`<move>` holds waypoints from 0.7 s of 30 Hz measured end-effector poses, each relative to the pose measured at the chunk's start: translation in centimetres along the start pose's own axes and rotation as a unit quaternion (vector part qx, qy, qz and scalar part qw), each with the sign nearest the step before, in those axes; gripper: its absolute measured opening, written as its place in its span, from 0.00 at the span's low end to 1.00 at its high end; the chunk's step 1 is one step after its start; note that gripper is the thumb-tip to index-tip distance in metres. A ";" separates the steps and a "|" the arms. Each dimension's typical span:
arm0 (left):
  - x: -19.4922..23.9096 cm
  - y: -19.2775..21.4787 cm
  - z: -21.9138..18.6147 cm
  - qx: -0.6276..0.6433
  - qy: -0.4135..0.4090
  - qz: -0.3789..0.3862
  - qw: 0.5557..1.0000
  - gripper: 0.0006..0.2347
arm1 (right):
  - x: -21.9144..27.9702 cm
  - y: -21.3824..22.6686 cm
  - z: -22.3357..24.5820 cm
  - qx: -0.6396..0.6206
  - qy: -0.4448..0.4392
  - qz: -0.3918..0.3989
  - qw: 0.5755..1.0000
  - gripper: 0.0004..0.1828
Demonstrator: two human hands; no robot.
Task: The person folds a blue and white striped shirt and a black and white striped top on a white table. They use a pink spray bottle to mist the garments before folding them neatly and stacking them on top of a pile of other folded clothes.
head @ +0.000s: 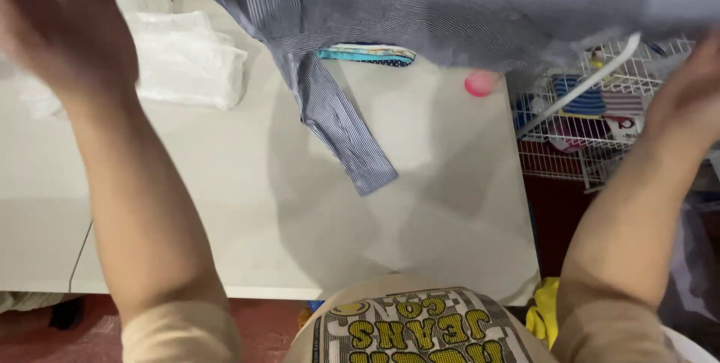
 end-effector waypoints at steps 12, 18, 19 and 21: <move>13.5 31.5 -7.3 -0.619 0.214 -0.011 0.756 0.11 | 19.4 12.6 -5.0 0.294 -0.061 -0.038 0.953 0.05; 15.9 28.9 -3.1 -0.859 0.411 0.030 0.303 0.15 | 23.8 5.9 -8.5 0.450 -0.283 0.140 0.835 0.07; 15.6 31.2 -2.9 -0.904 0.373 0.076 0.195 0.22 | 24.6 5.3 -8.9 0.490 -0.293 0.164 0.805 0.14; 15.8 30.8 -0.7 -0.925 0.337 0.056 0.167 0.22 | 25.2 5.3 -9.7 0.496 -0.294 0.170 0.800 0.15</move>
Point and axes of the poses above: each hand's wrist, its own x-axis away from the middle knuckle, its own y-axis out of the back of the hand, z = x × y, the point moved 5 cm from there along -x, towards the middle knuckle, and after that the axes turned 2 degrees about y, right-handed, at the moved point
